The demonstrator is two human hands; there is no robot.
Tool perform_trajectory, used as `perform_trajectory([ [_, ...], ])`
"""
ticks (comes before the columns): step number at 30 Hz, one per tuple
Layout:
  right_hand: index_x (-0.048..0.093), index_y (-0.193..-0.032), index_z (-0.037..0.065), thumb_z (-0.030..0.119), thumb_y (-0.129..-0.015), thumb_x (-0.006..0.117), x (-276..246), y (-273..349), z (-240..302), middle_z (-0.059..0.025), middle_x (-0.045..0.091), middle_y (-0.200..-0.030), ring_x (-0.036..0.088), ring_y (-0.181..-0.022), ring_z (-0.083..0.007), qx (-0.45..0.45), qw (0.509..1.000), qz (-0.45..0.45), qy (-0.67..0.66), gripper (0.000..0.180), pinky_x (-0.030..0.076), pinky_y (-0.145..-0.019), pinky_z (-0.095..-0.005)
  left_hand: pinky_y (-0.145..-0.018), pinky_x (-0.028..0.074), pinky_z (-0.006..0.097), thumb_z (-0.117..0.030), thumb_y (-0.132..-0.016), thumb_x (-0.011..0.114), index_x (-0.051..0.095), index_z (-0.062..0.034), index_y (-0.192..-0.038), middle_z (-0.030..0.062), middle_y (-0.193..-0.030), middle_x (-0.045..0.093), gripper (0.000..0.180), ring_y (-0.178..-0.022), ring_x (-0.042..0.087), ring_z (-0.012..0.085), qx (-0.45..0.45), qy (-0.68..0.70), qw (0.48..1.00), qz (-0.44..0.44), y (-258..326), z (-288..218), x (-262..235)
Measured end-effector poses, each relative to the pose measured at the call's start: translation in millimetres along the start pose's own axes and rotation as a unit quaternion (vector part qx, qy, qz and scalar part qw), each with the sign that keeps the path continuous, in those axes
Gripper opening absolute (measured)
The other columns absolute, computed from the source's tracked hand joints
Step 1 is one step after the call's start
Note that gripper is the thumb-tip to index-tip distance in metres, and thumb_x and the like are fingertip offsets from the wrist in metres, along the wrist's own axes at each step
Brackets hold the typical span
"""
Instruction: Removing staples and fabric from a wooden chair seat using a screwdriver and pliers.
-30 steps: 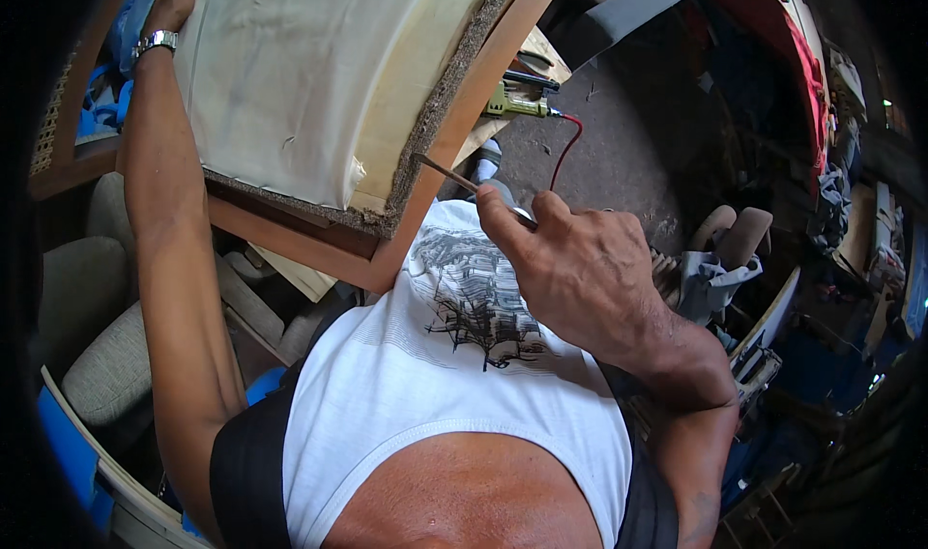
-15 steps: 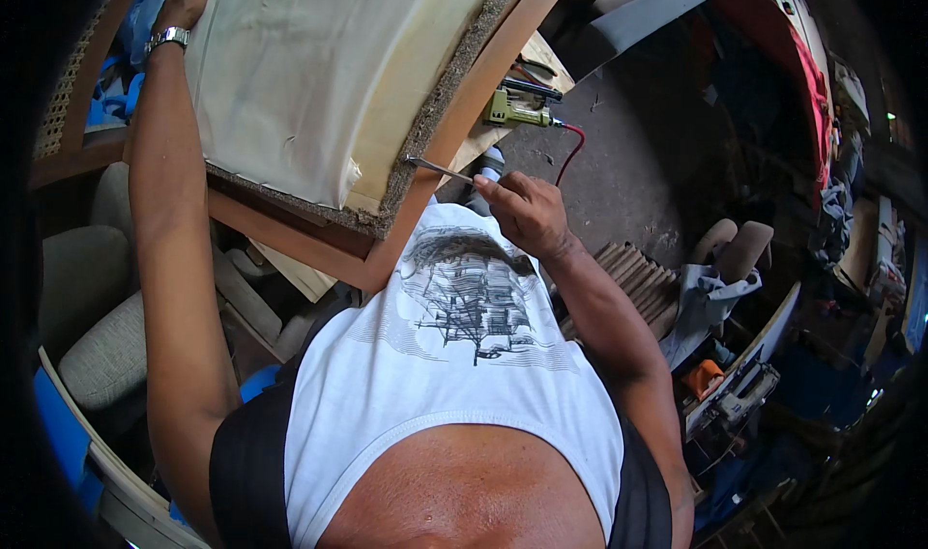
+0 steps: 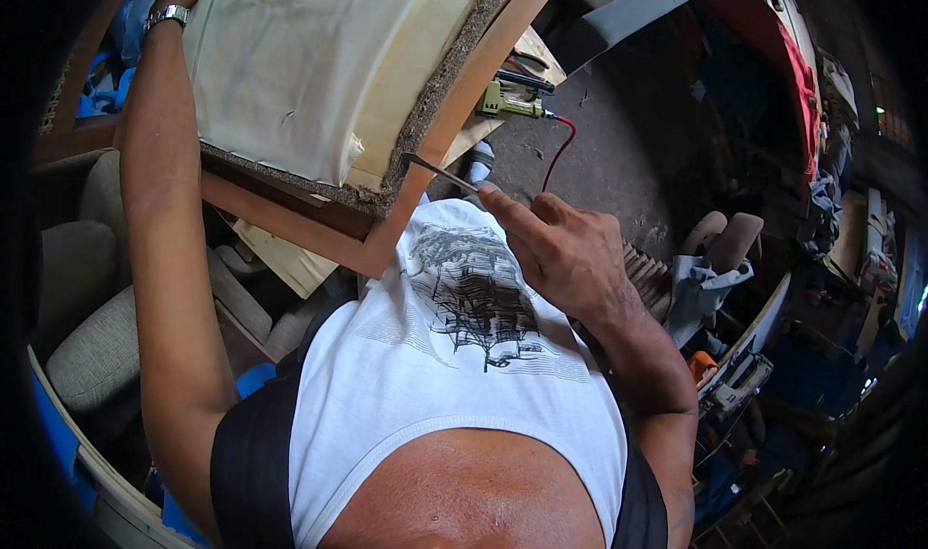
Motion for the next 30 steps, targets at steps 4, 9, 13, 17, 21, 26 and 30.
perform_trajectory([
  [4, 0.069, -0.132, 0.017, 0.009, -0.097, 0.066, -4.9, -3.5, 8.4, -0.0027, 0.06, -0.069, 0.059, -0.053, -0.0122, 0.015, 0.999, 0.032, 0.027, 0.036, 0.048, -0.046, -0.031, -0.087, 0.056, 0.049, -0.04, -0.109, 0.036, 0.051, -0.0068, -0.146, 0.0245, -0.128, 0.064, 0.052, -0.107, 0.065, 0.0318, -0.012, 0.02, 0.999, 0.023, -13.2, 17.2, 14.1],
  [9, 0.057, -0.146, 0.021, 0.021, -0.1, 0.064, -17.4, -8.1, 21.1, -0.004, 0.059, -0.075, 0.059, -0.055, -0.0155, 0.027, 0.993, 0.102, 0.056, 0.046, 0.045, -0.045, -0.0342, -0.087, 0.054, 0.05, -0.046, -0.109, 0.035, 0.054, -0.004, -0.143, 0.025, -0.13, 0.064, 0.058, -0.108, 0.065, 0.0332, -0.067, 0.172, 0.983, 0.004, -8.2, 17.6, 10.6],
  [13, 0.056, -0.146, 0.019, 0.018, -0.1, 0.061, -25.4, -23.1, 37.5, -0.0077, 0.062, -0.079, 0.065, -0.06, -0.0193, 0.053, 0.976, 0.171, 0.122, 0.046, 0.047, -0.047, -0.0386, -0.089, 0.054, 0.053, -0.045, -0.108, 0.035, 0.058, 0.0051, -0.136, 0.0281, -0.13, 0.065, 0.061, -0.111, 0.066, 0.0392, -0.084, 0.198, 0.976, 0.014, 3.3, 2.0, -5.4],
  [17, 0.055, -0.145, 0.021, 0.015, -0.097, 0.062, -18.6, -29.5, 28.7, -0.0105, 0.065, -0.082, 0.067, -0.059, -0.0261, 0.076, 0.98, 0.167, 0.079, 0.049, 0.048, -0.048, -0.0435, -0.091, 0.054, 0.054, -0.042, -0.108, 0.033, 0.065, 0.0115, -0.124, 0.0325, -0.127, 0.065, 0.064, -0.113, 0.066, 0.0451, -0.09, 0.188, 0.977, 0.042, 61.4, -36.9, -52.3],
  [21, 0.065, -0.133, 0.019, 0.008, -0.093, 0.067, 46.6, -5.2, -23.4, -0.0086, 0.06, -0.074, 0.061, -0.054, -0.0266, 0.011, 0.992, -0.061, -0.107, 0.042, 0.047, -0.048, -0.0405, -0.089, 0.055, 0.054, -0.043, -0.108, 0.033, 0.066, 0.0113, -0.123, 0.0332, -0.128, 0.065, 0.065, -0.111, 0.066, 0.0468, -0.126, 0.178, 0.975, -0.026, 5.4, -4.1, -2.3],
  [26, 0.067, -0.131, 0.015, -0.001, -0.084, 0.071, 108.7, -9.4, -57.9, -0.0064, 0.055, -0.071, 0.057, -0.054, -0.0238, -0.124, 0.945, -0.236, -0.188, 0.05, 0.048, -0.051, -0.0384, -0.096, 0.05, 0.056, -0.043, -0.104, 0.043, 0.064, 0.0088, -0.117, 0.0327, -0.12, 0.064, 0.058, -0.11, 0.064, 0.0489, -0.112, 0.136, 0.977, -0.119, -10.1, 6.5, 5.7],
  [30, 0.068, -0.131, 0.017, 0.001, -0.084, 0.072, 95.9, -8.0, -61.8, -0.0061, 0.056, -0.072, 0.058, -0.057, -0.0221, -0.135, 0.953, -0.218, -0.161, 0.05, 0.048, -0.052, -0.0372, -0.092, 0.053, 0.054, -0.04, -0.097, 0.057, 0.069, 0.0036, -0.11, 0.0308, -0.107, 0.07, 0.047, -0.103, 0.066, 0.0507, -0.071, 0.142, 0.954, -0.255, 26.4, 0.9, -20.1],
])
Point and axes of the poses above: each hand's wrist, its own y-axis away from the middle knuckle, its own x-axis out of the palm, z = x × y, the point moved 6 cm from there along -y, towards the middle knuckle
